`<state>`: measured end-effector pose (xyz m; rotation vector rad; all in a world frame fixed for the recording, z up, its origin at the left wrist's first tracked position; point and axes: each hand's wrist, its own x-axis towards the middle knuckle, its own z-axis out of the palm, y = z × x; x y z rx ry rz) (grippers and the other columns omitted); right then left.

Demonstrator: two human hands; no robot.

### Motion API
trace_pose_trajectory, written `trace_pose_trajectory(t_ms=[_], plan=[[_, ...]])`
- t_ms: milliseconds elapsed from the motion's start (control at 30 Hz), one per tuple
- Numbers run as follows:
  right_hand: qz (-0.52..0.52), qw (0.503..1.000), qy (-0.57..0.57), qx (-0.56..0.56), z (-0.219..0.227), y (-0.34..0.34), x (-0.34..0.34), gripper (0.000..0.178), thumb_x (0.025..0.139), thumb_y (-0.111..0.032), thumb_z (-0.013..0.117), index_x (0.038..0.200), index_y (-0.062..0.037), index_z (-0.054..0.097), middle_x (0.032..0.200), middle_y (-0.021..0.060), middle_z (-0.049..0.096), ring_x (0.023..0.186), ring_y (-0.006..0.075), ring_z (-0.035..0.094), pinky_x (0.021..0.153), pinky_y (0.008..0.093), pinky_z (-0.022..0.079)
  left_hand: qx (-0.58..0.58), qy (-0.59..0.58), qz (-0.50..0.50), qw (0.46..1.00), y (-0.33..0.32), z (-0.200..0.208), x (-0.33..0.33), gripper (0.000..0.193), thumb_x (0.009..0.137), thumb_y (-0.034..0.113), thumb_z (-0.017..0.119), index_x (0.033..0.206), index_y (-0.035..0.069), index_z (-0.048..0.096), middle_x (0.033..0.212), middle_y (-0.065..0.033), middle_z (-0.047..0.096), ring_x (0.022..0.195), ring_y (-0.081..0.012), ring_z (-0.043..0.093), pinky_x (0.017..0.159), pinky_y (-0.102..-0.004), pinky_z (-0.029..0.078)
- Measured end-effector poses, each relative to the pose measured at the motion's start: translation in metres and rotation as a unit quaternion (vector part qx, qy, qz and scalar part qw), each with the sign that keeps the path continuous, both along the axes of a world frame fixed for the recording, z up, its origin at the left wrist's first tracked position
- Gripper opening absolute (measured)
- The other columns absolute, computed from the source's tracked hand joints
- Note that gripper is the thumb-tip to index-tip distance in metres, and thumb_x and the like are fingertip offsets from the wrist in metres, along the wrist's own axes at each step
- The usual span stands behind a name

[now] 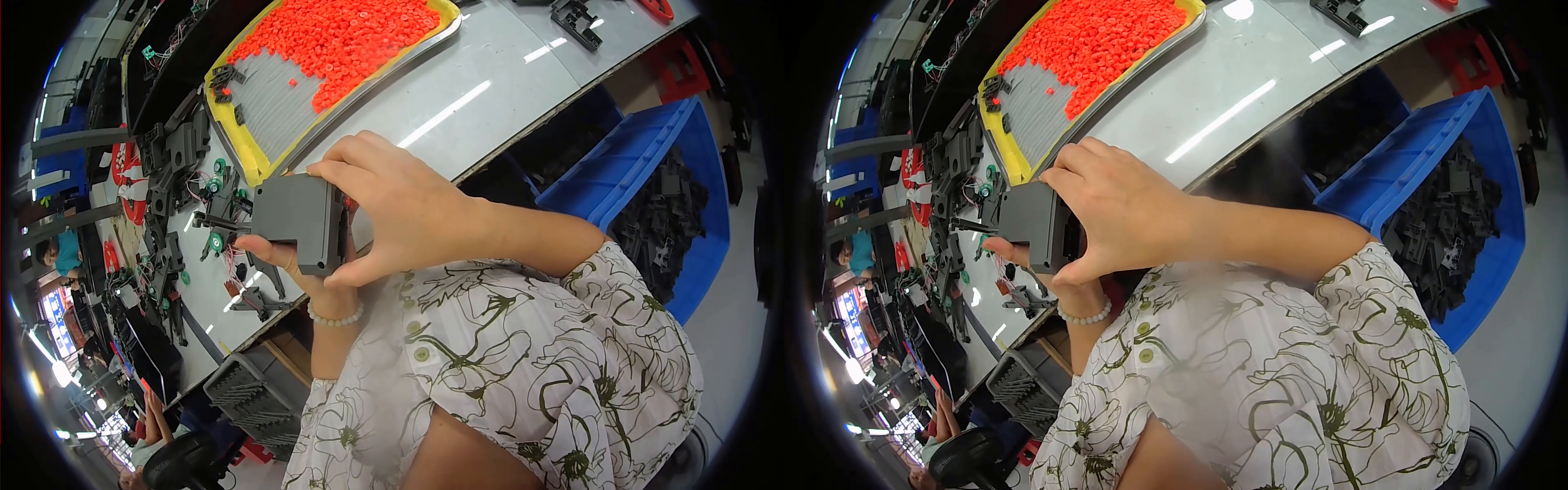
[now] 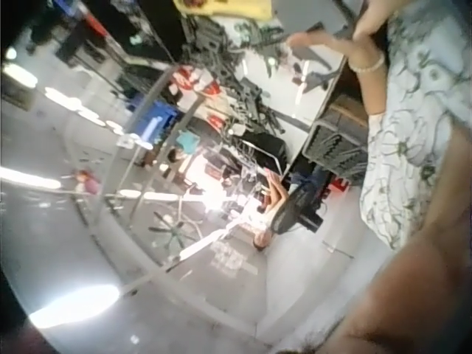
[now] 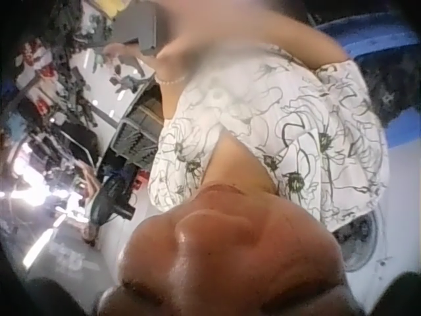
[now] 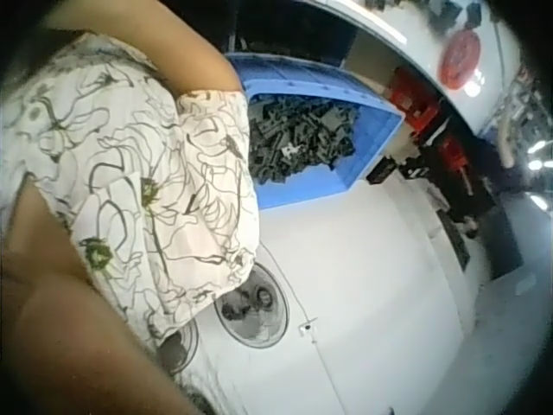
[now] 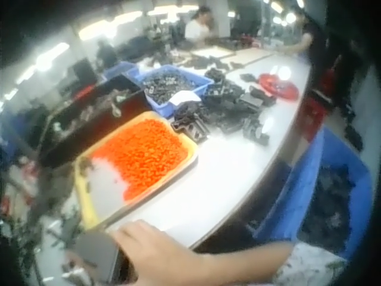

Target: The person assembles plastic components of a device by connecting internal wires and snap-fitting the outer plastic housing by hand.

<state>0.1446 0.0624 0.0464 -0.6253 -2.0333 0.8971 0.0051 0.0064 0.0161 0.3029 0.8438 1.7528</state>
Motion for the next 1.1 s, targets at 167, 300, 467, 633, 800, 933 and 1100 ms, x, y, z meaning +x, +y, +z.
trace_pose_trajectory(t_ms=[167,300,467,633,800,933,1100], plan=[[0.005,1.000,0.002,-0.006,-0.001,0.000,-0.001,0.075,0.053,-0.032,0.080,0.110,0.0052,0.049,0.100,0.0155,0.050,0.094,0.0304,0.049,0.081,0.0368,0.043,-0.049,0.132,0.029,0.990,0.003,0.003,0.002,0.084,0.071,0.078,0.042,0.115,0.007,0.050,0.103,-0.0041,0.057,0.091,-0.0190,0.057,0.076,-0.0361,0.051],[-0.001,1.000,-0.002,0.007,-0.005,-0.002,-0.003,0.078,0.053,-0.033,0.081,0.112,0.0044,0.048,0.103,0.0159,0.049,0.096,0.0308,0.048,0.083,0.0378,0.042,-0.032,0.024,0.026,0.999,0.002,0.010,0.005,0.076,0.077,0.069,0.044,0.116,0.005,0.049,0.105,-0.0078,0.056,0.099,-0.0213,0.055,0.082,-0.0376,0.049],[0.012,0.999,-0.028,0.029,-0.009,0.001,0.001,0.083,0.055,-0.033,0.082,0.119,0.0043,0.045,0.115,0.0172,0.044,0.105,0.0312,0.045,0.087,0.0387,0.040,-0.013,0.067,0.026,0.997,0.006,0.017,0.004,0.058,0.081,0.048,0.045,0.118,0.005,0.047,0.115,-0.0154,0.053,0.111,-0.0278,0.050,0.088,-0.0404,0.046],[0.117,0.916,0.153,-0.351,-0.020,0.002,-0.005,0.069,0.071,-0.028,0.075,0.122,0.0053,0.044,0.117,0.0127,0.049,0.107,0.0227,0.048,0.092,0.0343,0.038,0.086,0.120,0.030,0.989,0.010,0.012,0.005,0.059,0.077,0.045,0.046,0.119,0.004,0.048,0.120,-0.0216,0.050,0.118,-0.0335,0.044,0.096,-0.0454,0.039],[0.203,0.790,0.221,-0.534,-0.027,0.006,-0.008,0.045,0.082,-0.024,0.067,0.113,0.0046,0.053,0.102,0.0082,0.059,0.095,0.0118,0.055,0.084,0.0246,0.043,0.118,0.215,0.005,0.969,0.005,0.004,0.008,0.064,0.074,0.047,0.048,0.123,0.005,0.044,0.127,-0.0214,0.045,0.121,-0.0348,0.041,0.100,-0.0459,0.035],[0.193,0.796,0.217,-0.532,-0.030,-0.001,-0.009,0.040,0.083,-0.019,0.064,0.113,0.0039,0.052,0.107,0.0075,0.058,0.102,0.0128,0.052,0.090,0.0276,0.039,0.102,0.171,-0.015,0.980,0.005,0.005,0.008,0.069,0.073,0.044,0.052,0.126,0.002,0.039,0.128,-0.0211,0.044,0.121,-0.0331,0.040,0.101,-0.0442,0.033],[0.054,0.966,0.128,-0.219,-0.024,0.006,-0.006,0.052,0.075,-0.023,0.072,0.116,0.0019,0.050,0.095,0.0096,0.060,0.087,0.0152,0.057,0.081,0.0270,0.045,0.063,0.095,-0.075,0.991,0.000,0.000,-0.002,0.067,0.080,0.043,0.063,0.126,0.001,0.039,0.126,-0.0185,0.046,0.117,-0.0285,0.045,0.100,-0.0433,0.038]])
